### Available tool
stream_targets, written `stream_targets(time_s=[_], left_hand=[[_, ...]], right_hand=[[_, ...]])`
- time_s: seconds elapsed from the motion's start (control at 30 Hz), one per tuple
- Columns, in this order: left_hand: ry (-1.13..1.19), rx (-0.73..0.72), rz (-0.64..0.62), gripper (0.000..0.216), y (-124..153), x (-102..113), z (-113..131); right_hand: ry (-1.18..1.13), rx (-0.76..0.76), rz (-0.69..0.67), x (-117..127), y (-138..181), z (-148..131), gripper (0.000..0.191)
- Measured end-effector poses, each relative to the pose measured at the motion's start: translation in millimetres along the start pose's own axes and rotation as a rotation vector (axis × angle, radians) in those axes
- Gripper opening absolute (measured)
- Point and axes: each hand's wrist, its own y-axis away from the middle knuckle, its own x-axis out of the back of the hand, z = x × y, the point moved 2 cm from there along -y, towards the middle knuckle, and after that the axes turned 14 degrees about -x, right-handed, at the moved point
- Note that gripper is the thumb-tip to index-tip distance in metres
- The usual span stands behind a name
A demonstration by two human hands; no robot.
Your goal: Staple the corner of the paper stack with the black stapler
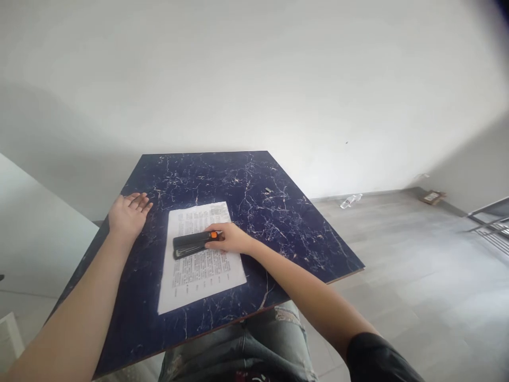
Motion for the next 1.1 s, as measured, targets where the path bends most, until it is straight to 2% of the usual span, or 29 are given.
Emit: stream_targets(time_s=[0.13,0.23,0.77,1.1], left_hand=[[0.013,0.012,0.000,0.035,5.1,-5.8,-2.1],[0.021,0.014,0.008,0.036,7.1,-8.7,-0.6],[0.076,0.032,0.046,0.038,4.2,-7.7,-3.9],[0.080,0.025,0.072,0.040,5.7,-9.4,-3.2]], right_hand=[[0.053,0.054,-0.034,-25.3,-17.0,-13.1,0.036],[0.084,0.090,-0.061,-33.3,-17.7,-18.3,0.038],[0.031,0.072,-0.050,-34.0,-9.8,-21.1,0.044],[0.035,0.094,-0.048,-34.2,-11.2,-17.9,0.042]])
